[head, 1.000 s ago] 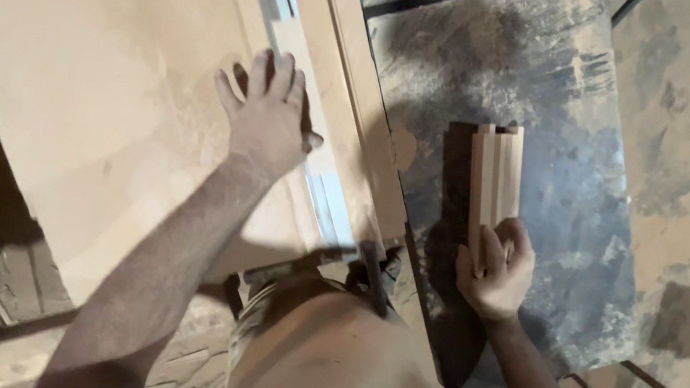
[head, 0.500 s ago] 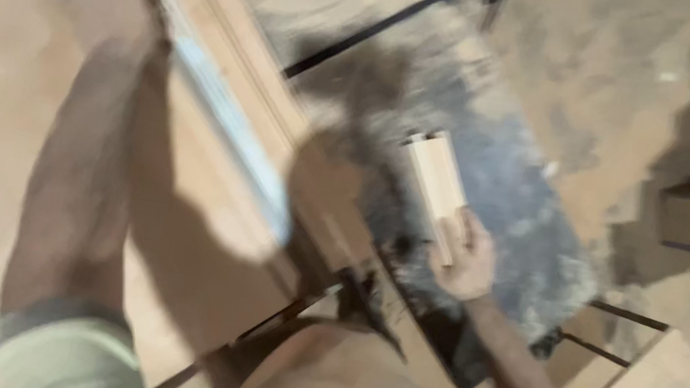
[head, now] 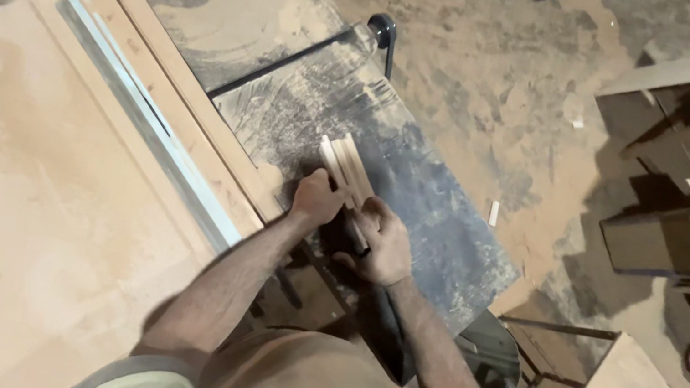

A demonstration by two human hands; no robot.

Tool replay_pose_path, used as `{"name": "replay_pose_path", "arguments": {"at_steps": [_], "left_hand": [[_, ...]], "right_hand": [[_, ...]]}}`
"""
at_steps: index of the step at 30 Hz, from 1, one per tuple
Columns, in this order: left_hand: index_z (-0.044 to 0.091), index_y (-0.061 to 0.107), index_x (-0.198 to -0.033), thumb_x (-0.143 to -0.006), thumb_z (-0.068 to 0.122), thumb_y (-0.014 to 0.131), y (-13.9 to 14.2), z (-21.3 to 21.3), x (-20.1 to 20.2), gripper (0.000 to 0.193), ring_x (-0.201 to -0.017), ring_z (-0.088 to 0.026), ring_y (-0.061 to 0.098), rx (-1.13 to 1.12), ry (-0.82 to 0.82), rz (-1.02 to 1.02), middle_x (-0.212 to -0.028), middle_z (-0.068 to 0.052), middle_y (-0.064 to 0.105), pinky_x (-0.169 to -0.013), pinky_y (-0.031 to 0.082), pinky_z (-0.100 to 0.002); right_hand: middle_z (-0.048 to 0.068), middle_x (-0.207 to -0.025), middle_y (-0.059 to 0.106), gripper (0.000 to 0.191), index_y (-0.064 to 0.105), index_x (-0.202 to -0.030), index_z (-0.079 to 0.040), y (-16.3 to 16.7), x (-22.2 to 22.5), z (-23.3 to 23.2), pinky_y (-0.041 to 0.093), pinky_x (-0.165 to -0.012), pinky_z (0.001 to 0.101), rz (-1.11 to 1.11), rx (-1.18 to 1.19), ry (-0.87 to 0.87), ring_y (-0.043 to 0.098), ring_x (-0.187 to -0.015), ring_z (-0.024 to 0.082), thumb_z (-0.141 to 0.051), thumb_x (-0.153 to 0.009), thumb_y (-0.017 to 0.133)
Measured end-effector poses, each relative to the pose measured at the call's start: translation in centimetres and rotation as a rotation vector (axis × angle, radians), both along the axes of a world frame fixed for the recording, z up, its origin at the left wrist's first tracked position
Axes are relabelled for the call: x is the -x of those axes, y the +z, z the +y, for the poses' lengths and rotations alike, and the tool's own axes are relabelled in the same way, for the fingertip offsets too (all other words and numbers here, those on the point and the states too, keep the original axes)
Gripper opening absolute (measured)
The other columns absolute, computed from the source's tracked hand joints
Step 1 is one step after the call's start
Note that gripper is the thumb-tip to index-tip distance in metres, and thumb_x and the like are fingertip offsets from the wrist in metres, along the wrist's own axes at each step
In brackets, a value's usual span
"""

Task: The person cuts narrow wooden strips into shorter pieces on a table saw, pushing each strip along the fence and past the blade. They stack the cut pieces on the side table, gather the stack, and continue cutting more strips.

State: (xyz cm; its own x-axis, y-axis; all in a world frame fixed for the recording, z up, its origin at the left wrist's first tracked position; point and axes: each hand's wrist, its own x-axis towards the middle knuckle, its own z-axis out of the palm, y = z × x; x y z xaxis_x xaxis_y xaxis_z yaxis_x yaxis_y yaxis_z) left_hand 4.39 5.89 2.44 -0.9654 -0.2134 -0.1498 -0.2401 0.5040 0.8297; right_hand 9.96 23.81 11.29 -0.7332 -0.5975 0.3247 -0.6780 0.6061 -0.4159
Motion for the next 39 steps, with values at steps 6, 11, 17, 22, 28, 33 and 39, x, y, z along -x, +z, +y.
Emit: {"name": "replay_pose_path", "arguments": {"at_steps": [6, 11, 17, 22, 28, 33, 39], "left_hand": [[0.000, 0.076, -0.109, -0.090, 0.023, 0.072, 0.6, -3.2, -0.3, 0.031, -0.079, -0.026, 0.075, -0.204, 0.140, 0.001, -0.086, -0.013, 0.076, -0.074, 0.059, -0.042], [-0.004, 0.044, -0.145, -0.099, 0.007, 0.061, 3.8, -9.4, -6.9, 0.050, -0.075, -0.014, 0.063, -0.364, 0.514, 0.485, -0.091, -0.009, 0.066, -0.065, 0.054, -0.030], [-0.003, 0.043, -0.152, -0.099, 0.001, 0.060, 4.0, -15.9, -15.7, 0.056, -0.065, -0.016, 0.056, -0.348, 0.660, 0.296, -0.085, -0.009, 0.059, -0.053, 0.046, -0.031], [0.000, 0.057, -0.143, -0.091, 0.004, 0.069, 0.8, -14.9, -16.8, 0.053, -0.073, -0.027, 0.058, -0.316, 0.560, 0.154, -0.092, -0.015, 0.061, -0.061, 0.046, -0.040], [0.008, 0.057, -0.141, -0.087, 0.027, 0.077, 2.5, -12.3, -17.5, 0.060, -0.139, -0.040, 0.045, 0.616, 0.264, 0.046, -0.156, -0.015, 0.051, -0.111, 0.039, -0.056], [0.004, 0.046, -0.149, -0.076, 0.044, 0.081, 6.7, -12.4, -18.3, 0.091, -0.150, -0.039, 0.019, 0.662, 0.023, -0.285, -0.161, -0.013, 0.032, -0.114, 0.017, -0.072], [0.003, 0.044, -0.150, -0.075, 0.048, 0.081, 8.8, -16.0, -14.6, 0.096, -0.152, -0.039, 0.016, 0.675, 0.000, -0.329, -0.162, -0.012, 0.031, -0.114, 0.013, -0.075]], "right_hand": [[0.026, -0.140, 0.049, 0.077, 0.061, -0.138, -0.010, -0.7, -0.2, 0.9, 0.046, -0.097, 0.0548, 0.102, 0.068, 0.013, 0.055, -0.117, 0.048, -0.038, -0.072, 0.088], [0.018, -0.141, 0.056, 0.050, 0.063, -0.135, -0.012, -2.9, 0.2, 0.9, 0.050, -0.100, 0.0501, 0.175, 0.149, -0.026, 0.060, -0.120, 0.041, -0.015, -0.086, 0.074], [0.022, -0.136, 0.057, 0.046, 0.065, -0.129, -0.008, -3.3, 0.9, 0.7, 0.050, -0.097, 0.0522, 0.183, 0.160, -0.001, 0.060, -0.116, 0.043, -0.014, -0.084, 0.074], [0.024, -0.134, 0.056, 0.047, 0.065, -0.129, -0.006, -3.2, 1.2, 0.4, 0.050, -0.099, 0.0524, 0.203, 0.169, 0.072, 0.059, -0.118, 0.045, -0.014, -0.084, 0.072], [0.022, -0.135, 0.056, 0.043, 0.064, -0.132, -0.005, -3.7, 1.2, 0.7, 0.052, -0.098, 0.0505, 0.092, 0.143, 0.089, 0.059, -0.118, 0.043, -0.014, -0.091, 0.071], [0.023, -0.144, 0.050, 0.048, 0.062, -0.133, -0.004, -4.1, 0.9, 0.8, 0.051, -0.101, 0.0528, 0.154, 0.109, 0.078, 0.056, -0.123, 0.045, -0.014, -0.088, 0.075], [0.021, -0.143, 0.051, 0.049, 0.064, -0.135, -0.005, -4.1, 0.4, 0.4, 0.052, -0.102, 0.0506, 0.136, -0.007, 0.018, 0.059, -0.124, 0.041, -0.012, -0.089, 0.079]]}}
